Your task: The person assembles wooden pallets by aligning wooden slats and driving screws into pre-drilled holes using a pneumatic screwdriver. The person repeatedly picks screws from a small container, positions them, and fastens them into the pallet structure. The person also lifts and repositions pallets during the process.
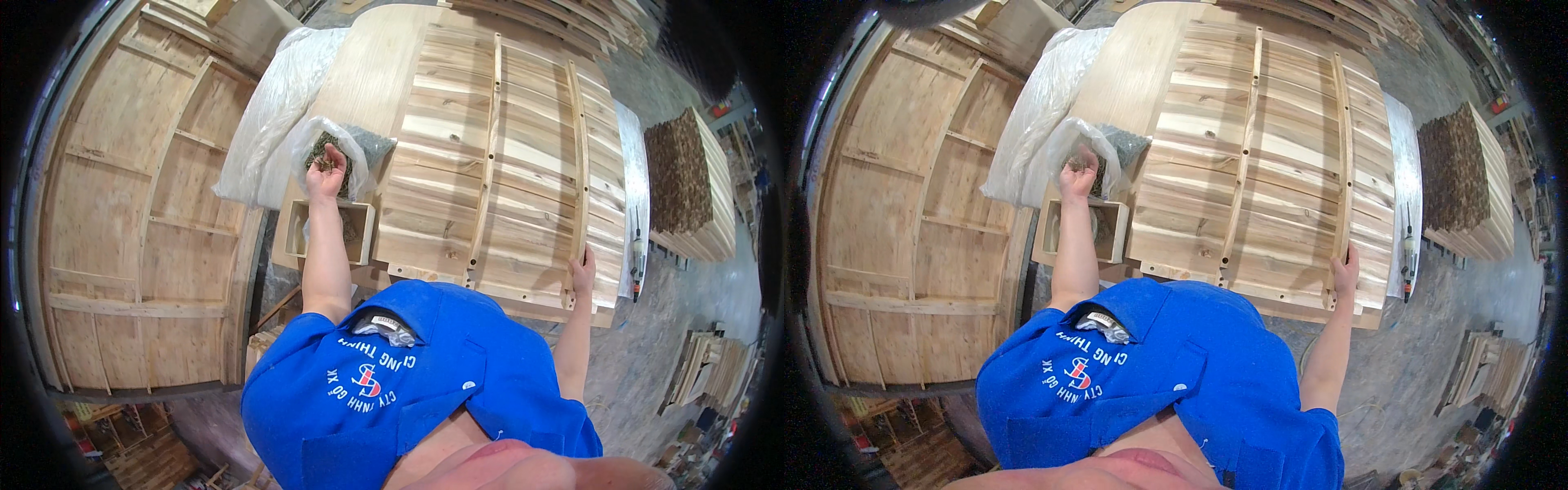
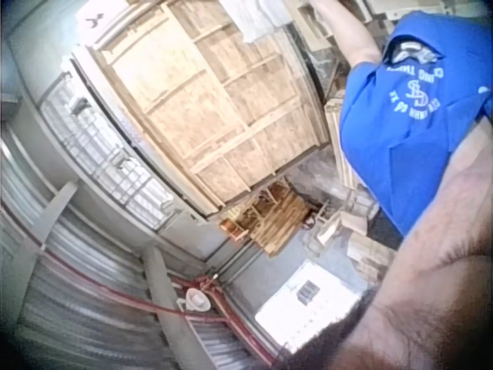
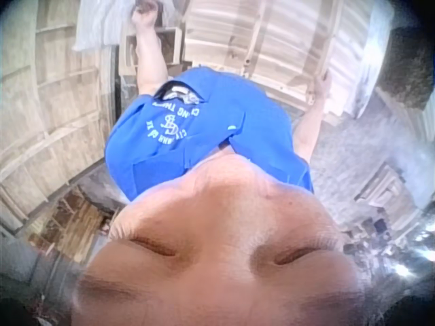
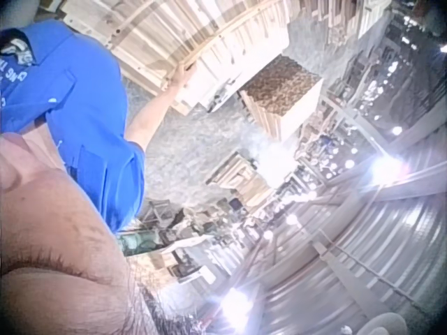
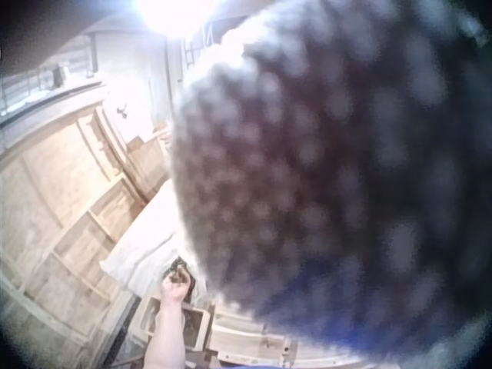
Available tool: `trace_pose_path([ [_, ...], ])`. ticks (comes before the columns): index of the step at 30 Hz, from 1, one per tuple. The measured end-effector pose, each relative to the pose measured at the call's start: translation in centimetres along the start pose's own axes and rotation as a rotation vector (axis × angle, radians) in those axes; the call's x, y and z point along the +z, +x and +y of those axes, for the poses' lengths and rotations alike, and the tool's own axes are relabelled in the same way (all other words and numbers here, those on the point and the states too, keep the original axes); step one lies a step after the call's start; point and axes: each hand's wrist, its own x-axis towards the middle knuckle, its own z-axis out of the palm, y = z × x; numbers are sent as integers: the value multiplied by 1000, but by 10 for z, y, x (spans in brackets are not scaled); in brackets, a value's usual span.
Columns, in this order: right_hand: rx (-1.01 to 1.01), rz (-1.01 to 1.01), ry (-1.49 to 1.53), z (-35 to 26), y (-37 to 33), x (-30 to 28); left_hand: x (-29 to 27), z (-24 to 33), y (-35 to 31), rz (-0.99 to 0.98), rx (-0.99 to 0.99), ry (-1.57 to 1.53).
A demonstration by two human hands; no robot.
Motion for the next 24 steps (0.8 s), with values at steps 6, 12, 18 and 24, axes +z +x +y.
trace_pose_path([
  [6, -21, 25, -63, 8, 1, -2, 2, -9, -5, 15, 82, 286],
  [12, -32, 31, -65, 8, 0, -7, -1, 1, -7, -229, 18, 172],
  [18, 18, 54, -66, 2, -7, -11, 13, -4, -2, -155, 86, -30],
  [24, -48, 85, -34, 8, -1, -10, 40, -9, -23, -29, 205, 444],
])
